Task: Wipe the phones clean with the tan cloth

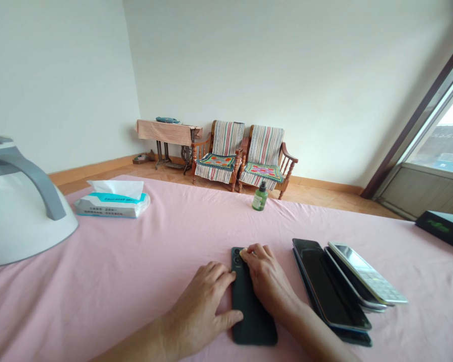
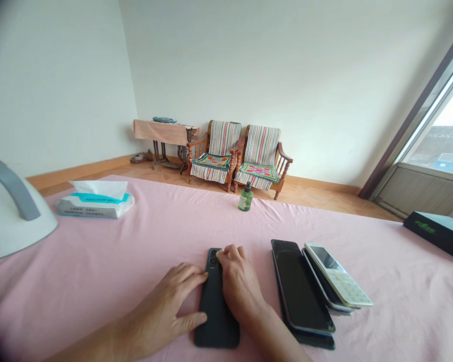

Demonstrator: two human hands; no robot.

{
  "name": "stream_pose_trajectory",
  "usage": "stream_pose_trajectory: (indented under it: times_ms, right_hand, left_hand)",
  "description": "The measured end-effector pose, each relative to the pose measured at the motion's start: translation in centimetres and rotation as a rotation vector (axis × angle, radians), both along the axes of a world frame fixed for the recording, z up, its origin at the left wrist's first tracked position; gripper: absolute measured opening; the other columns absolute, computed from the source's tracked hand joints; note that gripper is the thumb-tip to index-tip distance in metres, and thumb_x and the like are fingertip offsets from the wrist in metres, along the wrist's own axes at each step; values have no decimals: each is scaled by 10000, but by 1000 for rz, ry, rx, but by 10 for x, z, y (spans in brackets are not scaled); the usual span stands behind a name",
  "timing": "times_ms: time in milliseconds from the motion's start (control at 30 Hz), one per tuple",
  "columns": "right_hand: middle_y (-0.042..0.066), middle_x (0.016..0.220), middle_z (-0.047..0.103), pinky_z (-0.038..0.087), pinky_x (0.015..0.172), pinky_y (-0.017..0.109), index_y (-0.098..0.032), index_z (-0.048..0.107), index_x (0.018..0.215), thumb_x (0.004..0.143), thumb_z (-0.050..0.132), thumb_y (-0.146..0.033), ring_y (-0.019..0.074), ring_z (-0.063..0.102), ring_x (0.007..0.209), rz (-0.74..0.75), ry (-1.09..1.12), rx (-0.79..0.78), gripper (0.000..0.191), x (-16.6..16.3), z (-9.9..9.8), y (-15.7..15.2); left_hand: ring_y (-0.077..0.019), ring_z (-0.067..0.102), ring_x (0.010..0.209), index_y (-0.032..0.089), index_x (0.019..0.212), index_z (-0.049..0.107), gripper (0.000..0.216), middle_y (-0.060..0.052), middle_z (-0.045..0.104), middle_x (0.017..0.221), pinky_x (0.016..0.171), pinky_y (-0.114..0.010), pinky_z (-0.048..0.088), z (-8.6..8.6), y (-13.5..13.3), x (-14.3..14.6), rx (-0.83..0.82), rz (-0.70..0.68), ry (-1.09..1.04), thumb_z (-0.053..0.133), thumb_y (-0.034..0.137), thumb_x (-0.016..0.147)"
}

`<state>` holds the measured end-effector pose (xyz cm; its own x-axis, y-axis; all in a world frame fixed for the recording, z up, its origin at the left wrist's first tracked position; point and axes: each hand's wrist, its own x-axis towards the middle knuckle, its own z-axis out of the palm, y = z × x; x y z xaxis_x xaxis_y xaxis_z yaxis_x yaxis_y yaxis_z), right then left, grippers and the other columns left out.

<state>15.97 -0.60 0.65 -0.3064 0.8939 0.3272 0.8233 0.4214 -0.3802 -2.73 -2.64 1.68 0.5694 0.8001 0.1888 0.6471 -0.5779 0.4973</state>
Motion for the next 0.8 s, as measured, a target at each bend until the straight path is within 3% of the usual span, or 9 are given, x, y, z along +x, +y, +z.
stream_pose_trajectory:
  times_ms: [333, 467, 800]
  right_hand:
    - [54, 936, 602, 418, 779, 302, -211, 628, 858, 858, 421, -38, 203, 516, 869, 27, 4, -37, 269, -9, 4, -30]
    - [70, 930, 591, 430, 755, 300, -202, 627, 852, 862, 414, -48, 211, 515, 866, 27, 26, -46, 263, -12, 0, -39]
    - [81, 1082, 615, 398, 833, 305, -212, 634, 1079, 858, 395, -22, 215, 515, 965, -78, -9, 50, 377, -18, -10, 2]
  left_hand:
    - [-268, 501, 1052, 198, 1113, 602, 421, -59, 592, 1094, 940, -423, 410, 2, 0, -3, -15, -8, -28, 748, 341, 746]
    - [-268, 487, 1096, 187, 1163, 564, 491, -75, 571, 1161, 964, -417, 395, -2, 4, -5, -22, 18, -65, 753, 344, 738]
    - [-289, 466, 1146, 157, 1239, 546, 592, -115, 542, 1231, 1009, -442, 353, -6, 4, -6, 15, 26, -25, 746, 372, 725]
